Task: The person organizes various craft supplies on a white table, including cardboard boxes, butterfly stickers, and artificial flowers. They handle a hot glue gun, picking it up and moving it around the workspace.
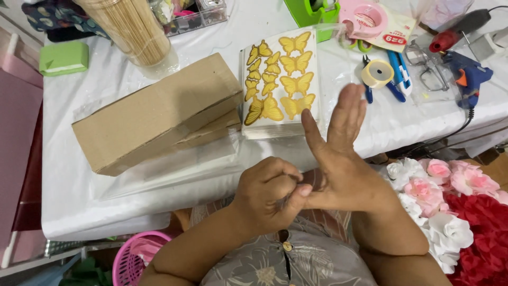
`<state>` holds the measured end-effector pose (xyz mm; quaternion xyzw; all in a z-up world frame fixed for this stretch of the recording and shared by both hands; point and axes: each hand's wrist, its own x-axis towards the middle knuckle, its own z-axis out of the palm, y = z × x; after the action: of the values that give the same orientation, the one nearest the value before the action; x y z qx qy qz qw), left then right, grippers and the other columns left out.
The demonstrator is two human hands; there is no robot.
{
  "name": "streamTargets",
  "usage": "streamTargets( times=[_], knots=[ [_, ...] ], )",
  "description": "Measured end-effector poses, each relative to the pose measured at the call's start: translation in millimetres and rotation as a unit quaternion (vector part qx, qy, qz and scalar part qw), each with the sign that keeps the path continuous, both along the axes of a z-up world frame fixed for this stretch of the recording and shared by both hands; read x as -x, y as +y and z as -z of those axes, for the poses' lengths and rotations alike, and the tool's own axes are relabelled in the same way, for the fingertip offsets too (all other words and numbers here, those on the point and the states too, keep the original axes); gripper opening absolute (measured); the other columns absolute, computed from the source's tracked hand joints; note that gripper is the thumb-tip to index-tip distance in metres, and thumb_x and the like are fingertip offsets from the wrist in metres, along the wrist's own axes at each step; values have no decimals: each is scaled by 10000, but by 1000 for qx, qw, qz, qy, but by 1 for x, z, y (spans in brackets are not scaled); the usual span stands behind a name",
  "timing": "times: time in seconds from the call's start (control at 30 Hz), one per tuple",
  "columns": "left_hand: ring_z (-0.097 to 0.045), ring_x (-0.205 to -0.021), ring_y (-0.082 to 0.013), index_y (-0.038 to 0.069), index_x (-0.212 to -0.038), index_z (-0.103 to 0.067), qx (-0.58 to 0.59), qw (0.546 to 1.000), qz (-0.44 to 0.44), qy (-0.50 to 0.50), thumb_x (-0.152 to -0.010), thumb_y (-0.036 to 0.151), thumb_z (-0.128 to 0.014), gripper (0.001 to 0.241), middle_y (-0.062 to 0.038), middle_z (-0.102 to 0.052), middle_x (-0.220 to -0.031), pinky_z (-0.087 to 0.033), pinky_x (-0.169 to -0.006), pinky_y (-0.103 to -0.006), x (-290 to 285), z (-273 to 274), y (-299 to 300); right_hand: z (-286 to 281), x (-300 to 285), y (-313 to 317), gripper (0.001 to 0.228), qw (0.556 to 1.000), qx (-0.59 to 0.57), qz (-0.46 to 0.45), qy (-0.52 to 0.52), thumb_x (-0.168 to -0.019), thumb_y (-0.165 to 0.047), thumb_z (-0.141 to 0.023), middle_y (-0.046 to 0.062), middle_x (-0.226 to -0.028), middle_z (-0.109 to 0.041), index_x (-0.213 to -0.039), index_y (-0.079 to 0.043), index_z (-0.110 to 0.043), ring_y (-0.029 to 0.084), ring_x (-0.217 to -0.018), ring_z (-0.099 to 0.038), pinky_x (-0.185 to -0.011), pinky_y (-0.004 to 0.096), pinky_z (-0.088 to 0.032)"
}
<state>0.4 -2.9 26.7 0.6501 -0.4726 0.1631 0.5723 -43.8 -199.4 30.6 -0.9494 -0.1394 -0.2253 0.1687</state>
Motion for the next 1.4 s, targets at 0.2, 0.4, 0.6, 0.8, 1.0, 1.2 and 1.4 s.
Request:
streamTargets(
  times=[0.2,0.4,0.6,0.8,1.0,1.2,1.4],
  knots=[
    [-428,-525,-200,58,-646,-358,97,990,32,96,-1025,201,-537,443,-115,-476,-648,-294,-482,-311,-22,19,18,-44,-51,-91,868,920,-266,-279,67,-921,-236,-680,90,-1796,-27,-1663,-148,-237,288,-1716,-1,-1459,608,27],
    [-356,-473,-175,84,-619,-350,85,995,28,46,-1100,457,-396,611,-73,-425,-596,-235,-452,-306,-27,26,21,2,-146,-203,570,980,-93,153,86,-1045,-66,-710,295,-1562,-438,-1538,80,-461,446,-1371,-467,-1072,534,-415],
    [-415,-468,-149,107,-675,-499,67,996,-4,62,-1129,391,-315,566,-16,-468,-584,-301,-443,-290,-35,32,22,69,-207,-269,550,928,109,241,261,-1052,-116,-532,153,-1532,-526,-1590,-100,-417,427,-1249,-416,-950,560,-434],
    [-657,-695,-150,71,-1253,-670,-115,976,-169,73,-1045,244,-571,288,-30,-669,-818,-521,-645,-300,-48,48,30,101,-206,-306,318,958,232,160,53,-1038,-196,-670,132,-1259,-766,-1326,-145,-795,410,-1031,-626,-837,502,-511],
    [-747,-920,-186,180,-1274,-702,-227,944,-239,4,-995,303,-699,305,-4,-663,-1338,-581,-603,-367,-55,65,25,-20,-128,-139,543,873,-376,155,268,-1140,-407,-327,184,-1215,-619,-1495,-28,-485,276,-1077,-616,-857,350,-542],
    [-752,-804,-229,148,-1337,-671,-265,927,-238,-121,-922,464,-861,555,-99,-545,-1513,-556,-558,-347,-49,63,-2,15,-123,-114,916,787,-513,89,331,-946,-81,-689,242,-969,-641,-1673,-89,-132,316,-773,-654,-652,394,-572],
    [-788,-849,-190,136,-1378,-655,-208,947,-197,-145,-940,479,-922,618,-121,-510,-1559,-532,-576,-302,-57,34,3,-22,-128,-106,961,820,-519,-8,242,-945,15,-716,80,-899,-655,-1722,-69,-156,167,-742,-663,-667,293,-605]
  ],
)
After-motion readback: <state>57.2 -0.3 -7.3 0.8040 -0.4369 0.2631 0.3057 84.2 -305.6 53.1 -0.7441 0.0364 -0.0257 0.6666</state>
